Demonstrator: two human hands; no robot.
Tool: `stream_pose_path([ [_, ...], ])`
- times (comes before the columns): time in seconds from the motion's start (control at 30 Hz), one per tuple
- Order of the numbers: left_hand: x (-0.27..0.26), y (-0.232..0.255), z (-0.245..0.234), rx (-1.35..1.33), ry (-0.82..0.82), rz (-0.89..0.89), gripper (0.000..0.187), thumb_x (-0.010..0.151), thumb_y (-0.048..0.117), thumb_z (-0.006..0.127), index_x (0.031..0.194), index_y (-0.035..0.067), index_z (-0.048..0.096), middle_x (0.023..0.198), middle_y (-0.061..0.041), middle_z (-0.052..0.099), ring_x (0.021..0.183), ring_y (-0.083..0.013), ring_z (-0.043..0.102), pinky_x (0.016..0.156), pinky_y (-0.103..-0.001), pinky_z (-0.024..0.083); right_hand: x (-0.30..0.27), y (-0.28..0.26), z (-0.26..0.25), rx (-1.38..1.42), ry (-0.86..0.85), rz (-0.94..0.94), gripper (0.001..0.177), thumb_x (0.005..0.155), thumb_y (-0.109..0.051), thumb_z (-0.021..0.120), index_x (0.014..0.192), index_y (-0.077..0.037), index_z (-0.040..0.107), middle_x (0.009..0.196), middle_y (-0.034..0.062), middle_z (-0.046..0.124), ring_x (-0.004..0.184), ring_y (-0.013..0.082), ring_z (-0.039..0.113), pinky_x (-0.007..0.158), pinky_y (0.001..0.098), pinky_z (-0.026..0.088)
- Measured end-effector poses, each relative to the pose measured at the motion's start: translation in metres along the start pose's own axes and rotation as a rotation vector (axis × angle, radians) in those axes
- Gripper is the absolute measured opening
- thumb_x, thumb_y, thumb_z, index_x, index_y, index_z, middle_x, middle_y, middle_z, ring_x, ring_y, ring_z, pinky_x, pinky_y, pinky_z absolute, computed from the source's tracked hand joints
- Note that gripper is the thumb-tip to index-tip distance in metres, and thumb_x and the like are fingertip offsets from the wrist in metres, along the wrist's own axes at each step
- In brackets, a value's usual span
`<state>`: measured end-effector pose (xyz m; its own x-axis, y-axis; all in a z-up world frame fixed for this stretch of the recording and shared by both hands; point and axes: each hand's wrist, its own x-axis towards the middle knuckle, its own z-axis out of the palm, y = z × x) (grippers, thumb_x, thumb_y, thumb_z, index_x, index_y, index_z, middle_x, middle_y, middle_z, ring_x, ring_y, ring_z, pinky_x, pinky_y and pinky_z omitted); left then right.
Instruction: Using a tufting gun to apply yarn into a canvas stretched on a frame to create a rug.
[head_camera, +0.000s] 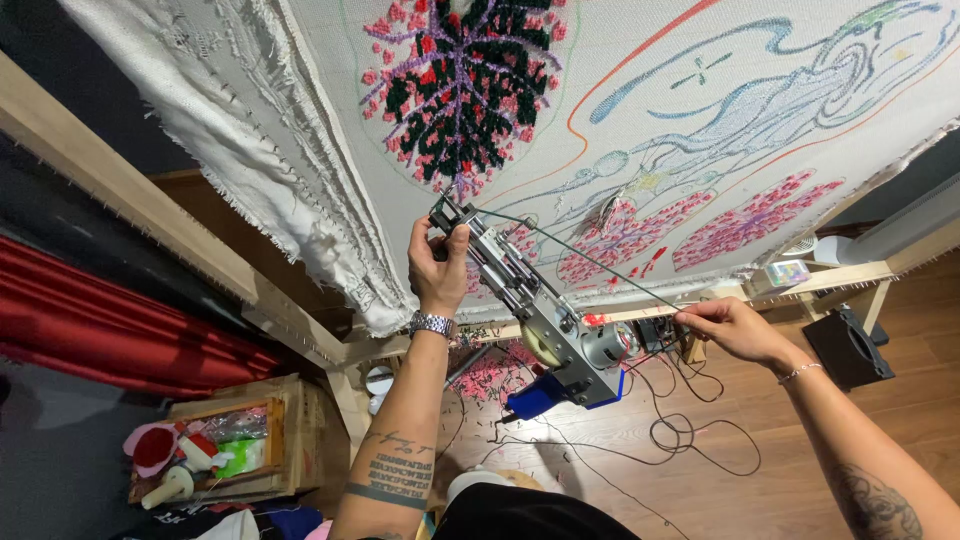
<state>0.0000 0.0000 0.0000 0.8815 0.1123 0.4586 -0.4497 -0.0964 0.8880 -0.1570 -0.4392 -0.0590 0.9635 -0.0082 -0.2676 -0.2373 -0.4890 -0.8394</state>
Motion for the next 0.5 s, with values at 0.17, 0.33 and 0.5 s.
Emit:
stream_pose_path([
  [0.17, -0.003, 0.002, 0.002, -0.02, -0.001, 0.006, 0.068, 0.089, 0.071, 0.067, 0.112, 0.007, 0.061, 0.065, 0.007, 0.059, 0.059, -0.0033, 0.053, 0.055, -0.022, 0.041, 0.001, 0.013, -0.002, 0.009, -0.012, -0.012, 0.029, 0.094, -0.025, 0.068, 0.108, -0.004, 0.082, 0.074, -0.0035, 0.067, 0.068, 0.0061, 0.052, 0.06, 0.0251, 0.046],
  [0.33, -0.003, -0.008, 0.005, -0.025, 0.001, -0.021, 0.067, 0.089, 0.07, 0.066, 0.109, 0.007, 0.061, 0.065, 0.007, 0.057, 0.059, -0.0036, 0.051, 0.055, -0.022, 0.041, -0.002, 0.014, -0.003, 0.007, -0.013, 0.014, 0.029, 0.095, -0.025, 0.069, 0.104, -0.001, 0.083, 0.072, -0.002, 0.062, 0.067, 0.0077, 0.049, 0.059, 0.0266, 0.043],
  [0.5, -0.006, -0.002, 0.008, -0.039, 0.025, -0.025, 0.068, 0.089, 0.071, 0.064, 0.108, 0.006, 0.061, 0.067, 0.007, 0.059, 0.061, -0.0037, 0.053, 0.057, -0.022, 0.043, -0.005, 0.003, 0.002, -0.001, -0.008, -0.007, 0.028, 0.094, -0.024, 0.069, 0.106, -0.002, 0.082, 0.072, -0.0018, 0.065, 0.067, 0.0078, 0.052, 0.06, 0.0267, 0.045],
])
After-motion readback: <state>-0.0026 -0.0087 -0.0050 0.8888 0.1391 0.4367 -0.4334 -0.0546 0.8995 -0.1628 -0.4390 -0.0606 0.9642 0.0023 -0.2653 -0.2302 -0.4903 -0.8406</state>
